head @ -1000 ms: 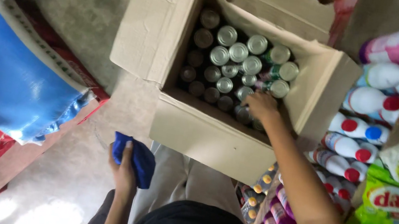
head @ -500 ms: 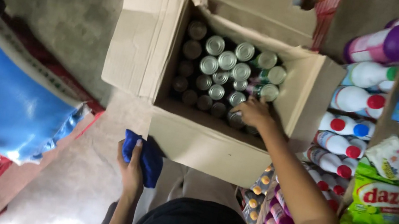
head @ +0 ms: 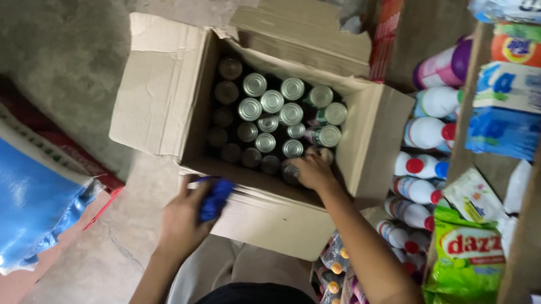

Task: Wiping canned goods with a blue cloth and arranging them onto grocery store shelves from a cardboard box.

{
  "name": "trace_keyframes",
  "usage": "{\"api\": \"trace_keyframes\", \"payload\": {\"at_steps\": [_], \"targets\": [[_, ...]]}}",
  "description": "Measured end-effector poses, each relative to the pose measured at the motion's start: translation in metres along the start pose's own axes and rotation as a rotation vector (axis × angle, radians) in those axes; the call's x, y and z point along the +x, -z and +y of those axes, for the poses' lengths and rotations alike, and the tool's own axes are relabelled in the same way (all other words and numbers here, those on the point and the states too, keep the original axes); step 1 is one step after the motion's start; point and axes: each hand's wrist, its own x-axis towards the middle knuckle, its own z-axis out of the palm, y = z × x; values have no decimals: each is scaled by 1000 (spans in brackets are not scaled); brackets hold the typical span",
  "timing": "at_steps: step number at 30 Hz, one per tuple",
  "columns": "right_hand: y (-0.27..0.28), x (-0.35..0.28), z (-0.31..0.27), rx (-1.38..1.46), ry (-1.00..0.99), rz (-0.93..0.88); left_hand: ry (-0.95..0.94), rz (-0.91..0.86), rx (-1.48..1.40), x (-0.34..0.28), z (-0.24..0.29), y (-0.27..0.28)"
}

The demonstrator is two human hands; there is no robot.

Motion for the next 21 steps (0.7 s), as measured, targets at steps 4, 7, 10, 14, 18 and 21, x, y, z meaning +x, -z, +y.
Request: {"api": "trace_keyframes", "payload": {"at_steps": [4, 7, 10, 14, 18, 21], "targets": [[17, -12, -16, -70, 6, 70, -69, -196, 308, 17, -11, -38], [27, -18, -27, 84, -39, 33, -208, 29, 521, 24, -51, -77], [0, 0, -16, 46, -88, 32, -367, 332, 578, 29, -73, -109], [5, -6, -22, 33, -90, 53, -396, 529, 490, 36, -98, -137], [-17, 9, -16, -38, -62, 62, -354, 556, 466, 32, -73, -123], [-11, 2, -19, -100, -31, 120, -327, 535, 472, 28, -71, -121]]}}
